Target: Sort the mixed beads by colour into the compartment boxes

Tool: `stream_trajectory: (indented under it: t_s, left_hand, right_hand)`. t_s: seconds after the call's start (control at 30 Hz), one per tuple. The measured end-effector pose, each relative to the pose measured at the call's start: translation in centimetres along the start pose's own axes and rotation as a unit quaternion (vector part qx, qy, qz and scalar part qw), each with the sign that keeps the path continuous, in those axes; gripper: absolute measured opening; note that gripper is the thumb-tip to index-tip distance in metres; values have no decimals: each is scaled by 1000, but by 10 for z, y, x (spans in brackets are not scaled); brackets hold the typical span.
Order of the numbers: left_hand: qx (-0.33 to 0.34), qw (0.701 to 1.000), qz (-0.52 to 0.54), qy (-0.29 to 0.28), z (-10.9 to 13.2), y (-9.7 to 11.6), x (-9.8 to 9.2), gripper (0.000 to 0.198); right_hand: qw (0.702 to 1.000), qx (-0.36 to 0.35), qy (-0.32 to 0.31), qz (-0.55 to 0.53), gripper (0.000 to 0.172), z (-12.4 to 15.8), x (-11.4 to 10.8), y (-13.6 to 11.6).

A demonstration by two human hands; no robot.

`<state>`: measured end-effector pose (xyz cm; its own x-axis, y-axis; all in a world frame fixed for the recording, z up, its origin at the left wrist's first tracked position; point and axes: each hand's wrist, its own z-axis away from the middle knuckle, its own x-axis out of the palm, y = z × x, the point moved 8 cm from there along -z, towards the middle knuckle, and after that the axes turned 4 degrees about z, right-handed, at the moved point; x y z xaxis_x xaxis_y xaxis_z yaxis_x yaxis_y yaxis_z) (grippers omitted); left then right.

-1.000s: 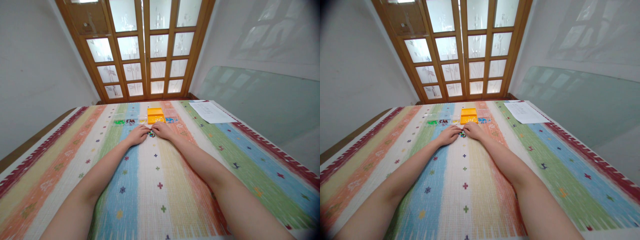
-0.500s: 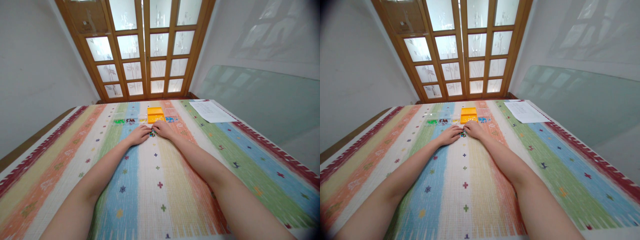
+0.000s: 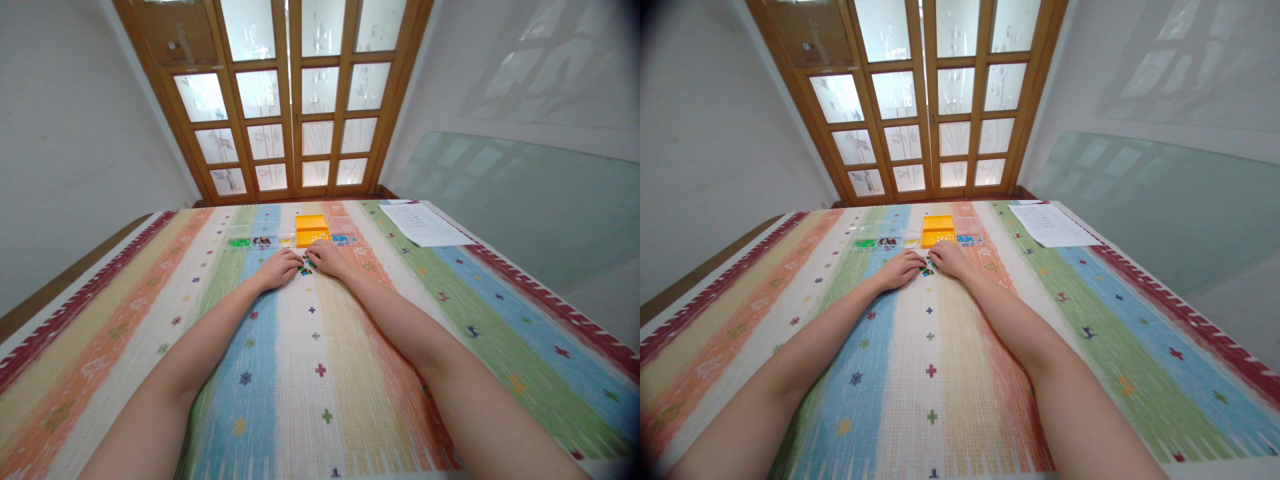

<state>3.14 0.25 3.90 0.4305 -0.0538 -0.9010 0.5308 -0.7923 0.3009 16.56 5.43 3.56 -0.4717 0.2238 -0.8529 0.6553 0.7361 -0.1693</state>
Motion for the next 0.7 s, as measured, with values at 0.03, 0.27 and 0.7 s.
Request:
stream_trajectory:
  t_s: [0.03, 0.27, 0.7]
  left_hand:
    - [4, 1000, 4, 0, 0, 0, 0, 35]
    - [21, 1000, 23, 4, 2, -5, 4, 36]
    - [-53, 993, 5, 108, 9, -29, -12, 34]
  right_hand:
    - [1000, 0, 0, -1, 26, 0, 0, 0]
    - [1000, -6, -3, 2, 25, -1, 2, 1]
    - [1000, 0, -4, -4, 24, 0, -1, 0]
